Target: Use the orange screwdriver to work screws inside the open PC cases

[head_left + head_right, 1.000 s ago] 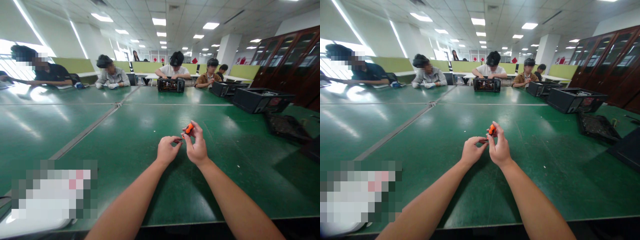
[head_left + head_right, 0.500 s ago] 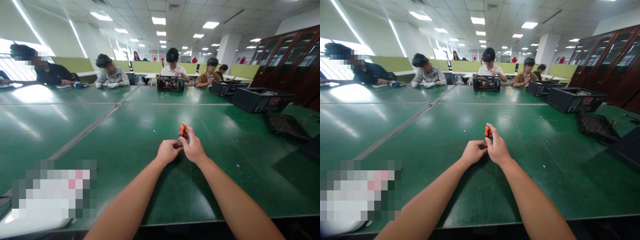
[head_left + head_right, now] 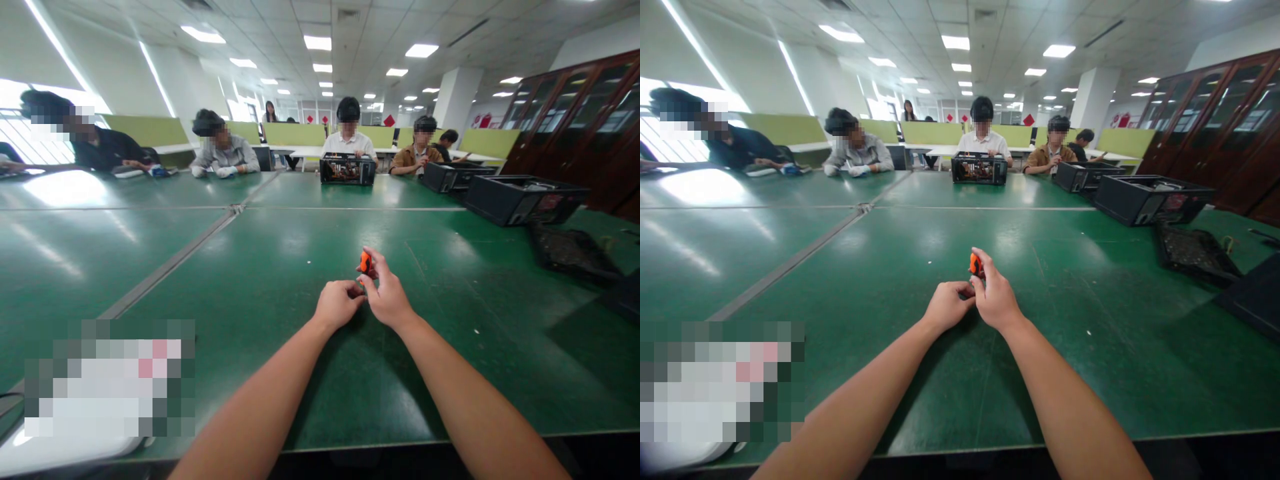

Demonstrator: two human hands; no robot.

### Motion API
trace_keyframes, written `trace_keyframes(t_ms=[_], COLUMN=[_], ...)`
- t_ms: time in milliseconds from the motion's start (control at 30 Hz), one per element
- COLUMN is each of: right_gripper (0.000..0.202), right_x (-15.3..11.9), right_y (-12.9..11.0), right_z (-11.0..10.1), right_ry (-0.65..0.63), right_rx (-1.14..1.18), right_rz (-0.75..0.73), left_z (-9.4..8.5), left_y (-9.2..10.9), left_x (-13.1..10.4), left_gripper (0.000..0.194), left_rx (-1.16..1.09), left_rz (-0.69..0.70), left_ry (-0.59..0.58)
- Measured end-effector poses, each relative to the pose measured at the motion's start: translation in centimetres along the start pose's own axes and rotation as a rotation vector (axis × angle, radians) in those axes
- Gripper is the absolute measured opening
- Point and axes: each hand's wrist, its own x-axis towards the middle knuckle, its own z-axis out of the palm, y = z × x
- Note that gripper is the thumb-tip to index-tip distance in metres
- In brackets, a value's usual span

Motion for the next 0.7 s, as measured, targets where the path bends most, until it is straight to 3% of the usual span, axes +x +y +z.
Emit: trace_keyframes(t_ms=[500, 700], right_gripper=[0.059, 0.06], right_x=[-0.04, -0.02], right_y=[-0.13, -0.1], right_z=[-0.02, 0.02], right_ry=[0.057, 0.013], right_rx=[0.048, 0.027], right_rz=[-0.046, -0.049], left_z=[-0.2, -0.11], left_y=[0.45, 0.47], left_x=[-0.05, 0.0], left_gripper=[0.007, 0.007], left_rx=[0.005, 0.003], left_rz=[0.001, 0.003], left_ry=[0.048, 0.025])
